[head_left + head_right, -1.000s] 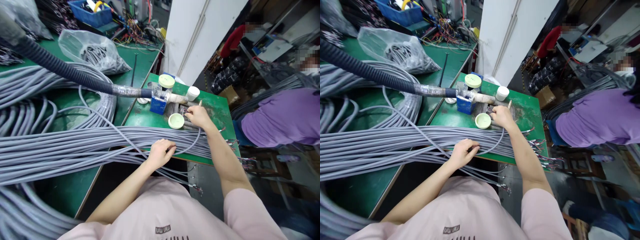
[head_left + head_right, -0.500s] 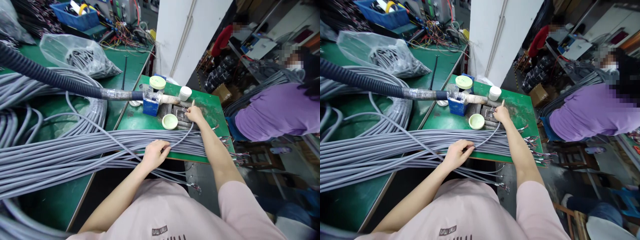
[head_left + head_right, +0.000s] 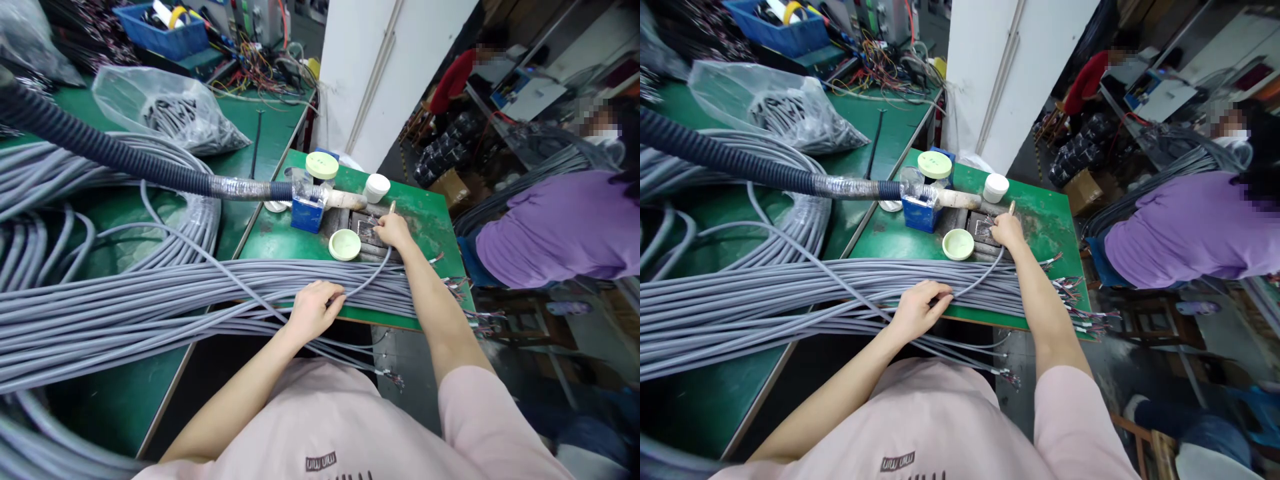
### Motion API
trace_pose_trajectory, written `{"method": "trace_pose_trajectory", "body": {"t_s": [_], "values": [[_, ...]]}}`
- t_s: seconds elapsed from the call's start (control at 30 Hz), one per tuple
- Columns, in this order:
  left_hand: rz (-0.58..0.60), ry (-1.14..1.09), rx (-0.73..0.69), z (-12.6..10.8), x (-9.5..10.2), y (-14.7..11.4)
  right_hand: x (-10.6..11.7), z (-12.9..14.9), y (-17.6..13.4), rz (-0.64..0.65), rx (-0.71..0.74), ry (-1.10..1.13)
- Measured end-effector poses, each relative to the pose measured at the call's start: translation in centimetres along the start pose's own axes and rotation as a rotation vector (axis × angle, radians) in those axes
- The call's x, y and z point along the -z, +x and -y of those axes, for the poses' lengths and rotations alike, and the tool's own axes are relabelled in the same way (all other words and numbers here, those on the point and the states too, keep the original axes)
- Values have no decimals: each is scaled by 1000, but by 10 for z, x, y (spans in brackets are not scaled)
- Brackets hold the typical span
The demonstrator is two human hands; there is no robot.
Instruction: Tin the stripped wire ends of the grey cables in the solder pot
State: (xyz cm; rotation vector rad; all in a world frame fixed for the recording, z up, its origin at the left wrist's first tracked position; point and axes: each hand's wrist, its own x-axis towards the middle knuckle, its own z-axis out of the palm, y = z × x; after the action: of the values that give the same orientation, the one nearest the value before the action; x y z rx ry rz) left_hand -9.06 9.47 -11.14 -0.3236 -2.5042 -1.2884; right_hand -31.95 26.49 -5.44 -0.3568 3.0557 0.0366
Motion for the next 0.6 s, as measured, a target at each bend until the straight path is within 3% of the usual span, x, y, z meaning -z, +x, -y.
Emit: {"method": "trace_pose_trajectory", "body": {"t_s": [0.1, 0.23, 0.33, 0.6], "values": [[-7, 4, -1, 0, 0, 0, 15, -6, -15, -78, 38, 114], [-9, 17, -8, -1, 0, 0, 37, -12, -51, -154, 86, 595], [-5, 18, -10, -1, 0, 0, 47, -11, -79, -143, 99, 815], [2, -95, 78, -6, -2, -3, 45, 4, -138, -184, 169, 1150]]}}
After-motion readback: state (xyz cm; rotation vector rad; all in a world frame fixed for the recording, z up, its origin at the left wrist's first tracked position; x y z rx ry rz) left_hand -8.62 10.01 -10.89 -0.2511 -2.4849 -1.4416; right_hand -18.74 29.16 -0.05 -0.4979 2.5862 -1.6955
